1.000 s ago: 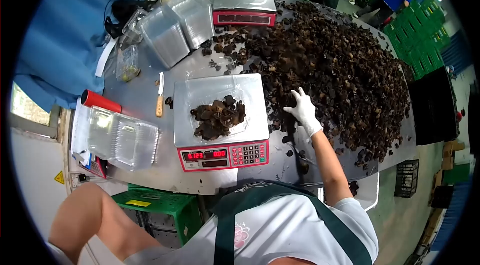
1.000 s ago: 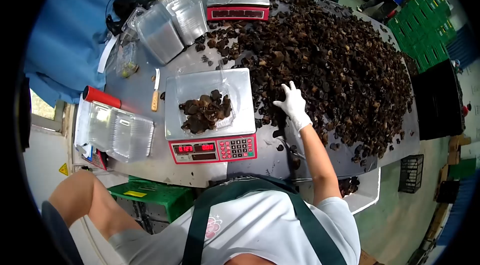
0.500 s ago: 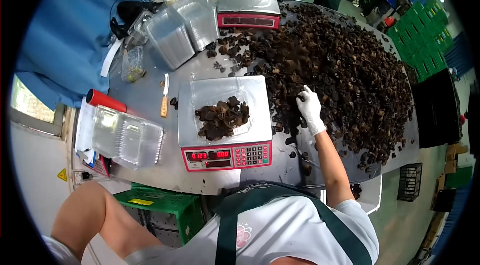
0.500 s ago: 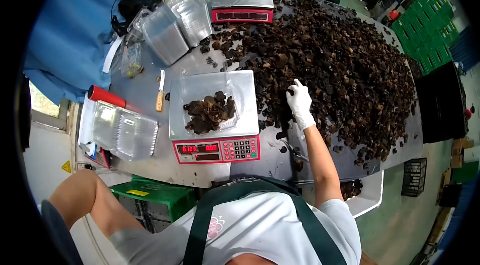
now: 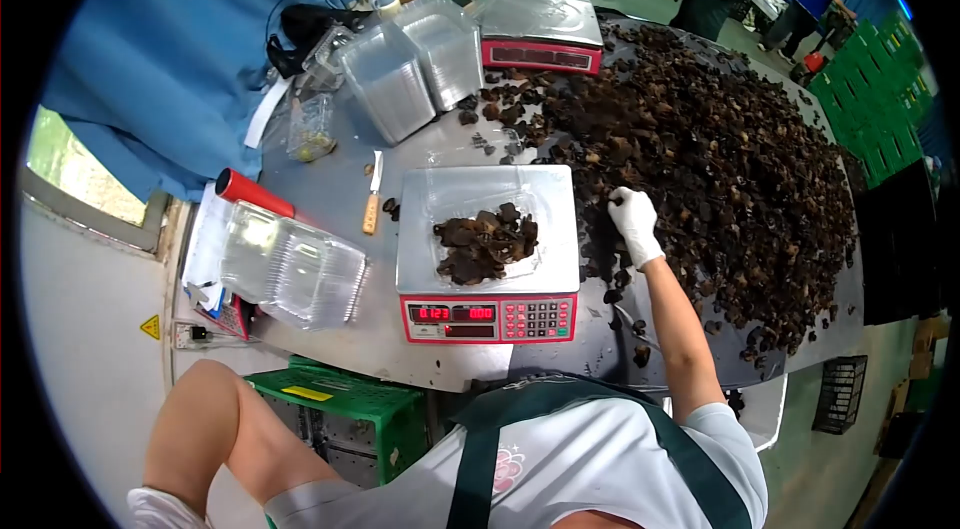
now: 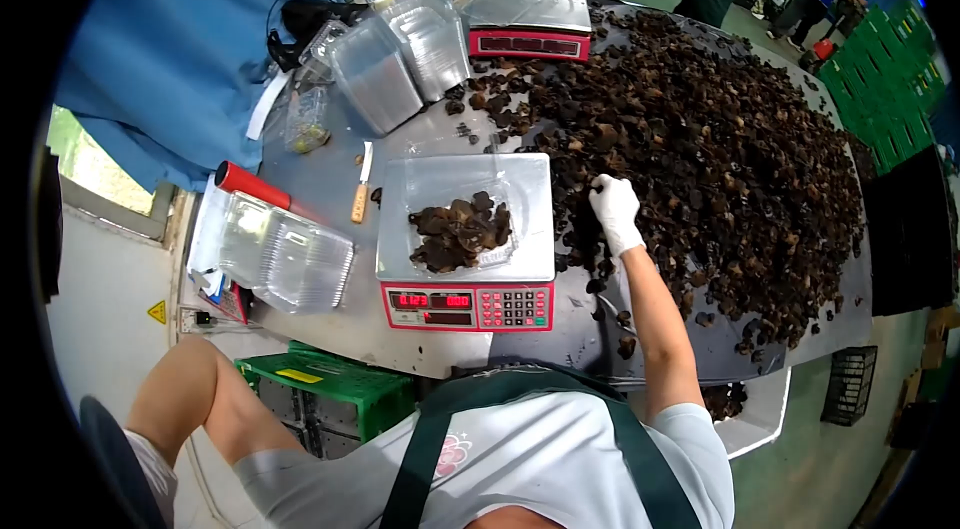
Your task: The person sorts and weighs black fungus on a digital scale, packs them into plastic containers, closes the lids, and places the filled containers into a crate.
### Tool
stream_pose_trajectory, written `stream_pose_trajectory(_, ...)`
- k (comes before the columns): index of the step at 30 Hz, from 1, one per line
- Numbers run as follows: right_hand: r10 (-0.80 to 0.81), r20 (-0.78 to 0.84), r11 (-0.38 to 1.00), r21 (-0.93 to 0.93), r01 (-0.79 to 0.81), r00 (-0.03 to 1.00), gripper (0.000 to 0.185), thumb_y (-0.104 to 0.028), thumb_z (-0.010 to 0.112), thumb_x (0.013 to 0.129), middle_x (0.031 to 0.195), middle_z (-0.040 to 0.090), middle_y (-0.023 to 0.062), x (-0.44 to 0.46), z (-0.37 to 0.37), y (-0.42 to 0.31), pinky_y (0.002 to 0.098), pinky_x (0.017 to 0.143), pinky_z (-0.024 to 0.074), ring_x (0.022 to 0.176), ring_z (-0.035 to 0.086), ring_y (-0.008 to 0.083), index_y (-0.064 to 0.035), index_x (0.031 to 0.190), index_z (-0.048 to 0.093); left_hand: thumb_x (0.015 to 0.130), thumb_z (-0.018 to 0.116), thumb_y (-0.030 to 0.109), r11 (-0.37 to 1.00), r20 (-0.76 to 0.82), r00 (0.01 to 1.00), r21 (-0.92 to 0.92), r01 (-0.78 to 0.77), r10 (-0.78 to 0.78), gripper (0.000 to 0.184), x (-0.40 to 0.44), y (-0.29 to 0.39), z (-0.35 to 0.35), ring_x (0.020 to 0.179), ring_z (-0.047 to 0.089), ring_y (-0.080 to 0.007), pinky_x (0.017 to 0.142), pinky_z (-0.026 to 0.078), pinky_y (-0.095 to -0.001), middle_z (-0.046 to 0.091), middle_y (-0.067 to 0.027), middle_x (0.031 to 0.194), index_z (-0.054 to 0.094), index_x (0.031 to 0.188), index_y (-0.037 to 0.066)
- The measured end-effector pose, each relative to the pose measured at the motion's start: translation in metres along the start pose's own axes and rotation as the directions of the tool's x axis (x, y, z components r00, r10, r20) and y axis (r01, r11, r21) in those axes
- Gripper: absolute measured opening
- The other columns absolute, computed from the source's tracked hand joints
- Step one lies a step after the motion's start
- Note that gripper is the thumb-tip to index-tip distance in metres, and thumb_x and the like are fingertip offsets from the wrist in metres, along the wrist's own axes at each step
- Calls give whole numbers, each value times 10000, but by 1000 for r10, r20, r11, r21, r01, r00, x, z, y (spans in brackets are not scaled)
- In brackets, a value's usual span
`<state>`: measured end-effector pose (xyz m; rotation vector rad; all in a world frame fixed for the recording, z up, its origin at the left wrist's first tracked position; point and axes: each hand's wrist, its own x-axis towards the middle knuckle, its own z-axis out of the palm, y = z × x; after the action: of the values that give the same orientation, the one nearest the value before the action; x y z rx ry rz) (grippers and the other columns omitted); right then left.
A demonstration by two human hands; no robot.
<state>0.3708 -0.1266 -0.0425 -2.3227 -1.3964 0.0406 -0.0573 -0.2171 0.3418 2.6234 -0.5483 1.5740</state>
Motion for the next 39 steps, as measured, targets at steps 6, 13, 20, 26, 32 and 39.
stream_pose_trajectory(6,-40,125,700,711,-62,991,187,-148,698,801,850,685,15,2,-61,-31,252,775,476,797,604,90,-4,919,677,863,517,256,997,-231,972,58,59,-44,468,-17,15,-30,1201,475,-381,1030,352,-517,455,-273,1336,516,1239,-23)
stream_pose_trajectory(13,-360,28,556,809,190,932,178,-165,684,811,908,677,77,-23,-75,-136,288,815,488,852,633,181,-64,958,683,840,546,117,587,-669,426,-18,810,-609,504,-135,-27,16,1224,499,-332,1068,361,-472,520,-222,1299,464,1299,-76)
stream_pose_trajectory(20,-658,120,677,526,514,744,501,-307,747,753,1180,617,113,-48,-71,-145,353,977,433,1131,531,282,-101,1185,599,860,558,-58,139,-536,-4,-226,964,-844,370,-202,-26,74,1096,586,-181,982,440,-305,598,-102,1219,569,1228,-19)
stream_pose_trajectory(26,-335,296,784,615,90,895,530,-307,772,742,1132,646,128,-55,-91,-65,346,893,502,1001,634,241,-83,1197,620,923,487,37,372,-779,227,-9,928,-584,340,-175,-15,33,1188,525,-276,1047,407,-412,531,-196,1292,523,1245,-65)
stream_pose_trajectory(32,-68,277,908,416,-56,958,422,-267,736,804,1028,672,121,-94,-71,-1,340,824,527,924,658,222,-95,1177,635,921,473,116,701,-766,629,376,607,-134,398,-108,8,11,1241,463,-357,1088,335,-502,462,-250,1338,480,1269,-77)
stream_pose_trajectory(39,-273,116,894,396,207,955,379,-246,755,760,936,657,129,-113,-93,-27,338,775,520,862,644,275,-71,1083,661,919,469,128,893,-547,836,395,216,40,396,-59,26,-3,1233,467,-353,1081,341,-501,469,-245,1327,485,1257,-78)
